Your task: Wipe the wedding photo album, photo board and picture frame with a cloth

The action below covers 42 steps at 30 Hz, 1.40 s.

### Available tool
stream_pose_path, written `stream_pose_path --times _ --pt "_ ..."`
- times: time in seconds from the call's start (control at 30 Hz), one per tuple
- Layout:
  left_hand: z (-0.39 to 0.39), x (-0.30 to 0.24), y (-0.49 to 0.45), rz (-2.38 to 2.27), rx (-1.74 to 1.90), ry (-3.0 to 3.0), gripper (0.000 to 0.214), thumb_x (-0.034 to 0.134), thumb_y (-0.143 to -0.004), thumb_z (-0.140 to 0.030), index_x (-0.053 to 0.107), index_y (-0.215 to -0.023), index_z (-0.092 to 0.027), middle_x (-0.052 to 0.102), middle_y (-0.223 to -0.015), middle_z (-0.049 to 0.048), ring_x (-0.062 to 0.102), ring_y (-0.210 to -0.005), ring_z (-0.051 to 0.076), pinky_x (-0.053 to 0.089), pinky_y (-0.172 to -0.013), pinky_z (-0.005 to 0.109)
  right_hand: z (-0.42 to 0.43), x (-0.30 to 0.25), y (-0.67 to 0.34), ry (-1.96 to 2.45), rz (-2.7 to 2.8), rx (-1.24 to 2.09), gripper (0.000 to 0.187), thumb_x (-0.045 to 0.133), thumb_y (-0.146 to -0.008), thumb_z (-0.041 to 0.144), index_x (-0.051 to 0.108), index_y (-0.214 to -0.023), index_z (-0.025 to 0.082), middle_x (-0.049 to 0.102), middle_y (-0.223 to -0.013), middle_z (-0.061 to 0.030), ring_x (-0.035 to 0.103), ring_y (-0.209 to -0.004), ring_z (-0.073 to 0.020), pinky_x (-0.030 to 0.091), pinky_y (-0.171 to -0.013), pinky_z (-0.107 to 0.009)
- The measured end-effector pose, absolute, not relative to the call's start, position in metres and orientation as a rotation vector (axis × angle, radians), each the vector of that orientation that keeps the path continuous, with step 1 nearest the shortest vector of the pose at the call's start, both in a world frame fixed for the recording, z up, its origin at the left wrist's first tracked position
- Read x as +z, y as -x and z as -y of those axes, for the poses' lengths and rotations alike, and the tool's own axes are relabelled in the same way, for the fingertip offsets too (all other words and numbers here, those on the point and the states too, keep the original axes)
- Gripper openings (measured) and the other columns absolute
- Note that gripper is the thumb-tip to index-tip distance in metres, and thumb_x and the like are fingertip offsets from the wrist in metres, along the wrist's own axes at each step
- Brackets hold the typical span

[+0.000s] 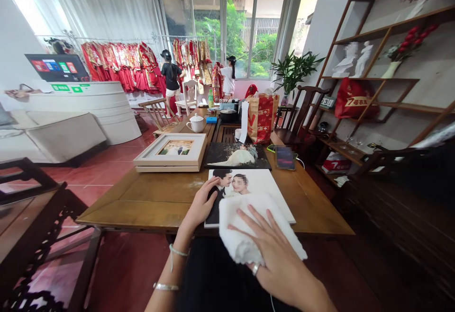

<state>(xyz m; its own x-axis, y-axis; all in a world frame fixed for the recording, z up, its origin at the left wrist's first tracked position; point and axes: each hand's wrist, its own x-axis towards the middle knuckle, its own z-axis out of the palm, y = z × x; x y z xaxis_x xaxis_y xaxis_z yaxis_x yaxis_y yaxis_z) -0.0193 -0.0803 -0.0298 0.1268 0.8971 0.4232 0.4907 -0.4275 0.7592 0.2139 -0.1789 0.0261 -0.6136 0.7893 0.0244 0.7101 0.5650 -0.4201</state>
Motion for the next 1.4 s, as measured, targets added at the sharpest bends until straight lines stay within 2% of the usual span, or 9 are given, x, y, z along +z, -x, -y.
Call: stream_pose_path --times 0.13,0.27,0.47,0.67,0.77,0.87,0.97,1.23,1.4 --pt "0.081 -0.030 0.020 -1.337 1.225 -1.984 0.035 0.046 -0.087 -0.023 0.056 -0.121 -0.020 0.052 -0.135 0.0091 0.043 -0.130 0.022 0.028 -0.112 0.042 0.152 0.018 -0.247 1.491 2.461 0.437 0.062 0.041 -0.086 0.026 0.024 -0.146 0.031 0.024 -0.151 0.0051 0.013 -0.141 -0.0198 0.004 -0.115 -0.048" --pt "0.082 -0.030 0.022 -1.342 1.225 -1.985 0.035 0.045 -0.087 -0.022 0.056 -0.121 -0.019 0.052 -0.136 0.0094 0.042 -0.131 0.022 0.028 -0.112 0.043 0.108 0.012 -0.262 1.698 2.331 0.366 0.056 0.036 -0.090 0.033 0.030 -0.144 0.021 0.025 -0.151 -0.0018 0.014 -0.140 -0.0234 0.010 -0.113 -0.051" --pt "0.080 -0.030 0.022 -1.340 1.232 -2.012 0.035 0.045 -0.087 -0.022 0.056 -0.121 -0.019 0.053 -0.134 0.0098 0.045 -0.128 0.022 0.031 -0.111 0.043 0.046 0.034 -0.225 1.732 2.356 0.469 0.059 0.031 -0.092 0.052 0.041 -0.139 0.018 0.030 -0.150 -0.0077 0.015 -0.139 -0.0303 0.008 -0.110 -0.054" --pt "0.079 -0.030 0.021 -1.320 1.252 -2.033 0.035 0.045 -0.088 -0.022 0.056 -0.121 -0.020 0.054 -0.133 0.0096 0.047 -0.126 0.022 0.033 -0.109 0.043 0.002 0.061 -0.158 1.569 2.497 0.549 0.065 0.037 -0.086 0.064 0.057 -0.122 0.013 0.052 -0.133 -0.0178 0.043 -0.124 -0.0347 0.023 -0.105 -0.051" --pt "0.079 -0.030 0.020 -1.337 1.242 -2.030 0.036 0.045 -0.087 -0.022 0.056 -0.121 -0.018 0.054 -0.133 0.0110 0.047 -0.126 0.023 0.032 -0.109 0.043 -0.005 0.064 -0.129 1.489 2.549 0.570 0.064 0.039 -0.084 0.064 0.061 -0.115 0.013 0.056 -0.128 -0.0185 0.047 -0.120 -0.0348 0.026 -0.104 -0.049" --pt "0.078 -0.031 0.020 -1.343 1.244 -2.024 0.036 0.046 -0.086 -0.022 0.056 -0.120 -0.018 0.054 -0.133 0.0106 0.047 -0.126 0.024 0.032 -0.109 0.044 -0.004 0.063 -0.117 1.423 2.576 0.563 0.055 0.042 -0.086 0.057 0.062 -0.114 0.013 0.057 -0.128 -0.0166 0.047 -0.121 -0.0322 0.025 -0.105 -0.047" --pt "0.077 -0.031 0.020 -1.354 1.231 -2.023 0.036 0.047 -0.086 -0.022 0.056 -0.121 -0.018 0.054 -0.133 0.0109 0.047 -0.126 0.024 0.032 -0.109 0.043 0.000 0.058 -0.123 1.385 2.575 0.554 0.055 0.042 -0.087 0.055 0.059 -0.119 0.013 0.054 -0.131 -0.0155 0.045 -0.123 -0.0303 0.026 -0.105 -0.044" --pt "0.079 -0.028 0.019 -1.336 1.219 -2.034 0.036 0.045 -0.088 -0.022 0.056 -0.122 -0.019 0.054 -0.134 0.0095 0.045 -0.129 0.022 0.030 -0.111 0.043 0.002 0.030 -0.207 1.475 2.477 0.494 0.064 0.038 -0.090 0.052 0.035 -0.142 0.015 0.033 -0.148 -0.0095 0.021 -0.139 -0.0253 0.012 -0.112 -0.044" --pt "0.079 -0.027 0.017 -1.351 1.206 -2.030 0.036 0.044 -0.088 -0.023 0.055 -0.122 -0.018 0.053 -0.134 0.0103 0.043 -0.130 0.022 0.029 -0.112 0.043 0.017 0.017 -0.244 1.518 2.429 0.399 0.055 0.040 -0.090 0.042 0.037 -0.141 0.021 0.026 -0.152 -0.0048 0.013 -0.141 -0.0247 0.005 -0.113 -0.047"
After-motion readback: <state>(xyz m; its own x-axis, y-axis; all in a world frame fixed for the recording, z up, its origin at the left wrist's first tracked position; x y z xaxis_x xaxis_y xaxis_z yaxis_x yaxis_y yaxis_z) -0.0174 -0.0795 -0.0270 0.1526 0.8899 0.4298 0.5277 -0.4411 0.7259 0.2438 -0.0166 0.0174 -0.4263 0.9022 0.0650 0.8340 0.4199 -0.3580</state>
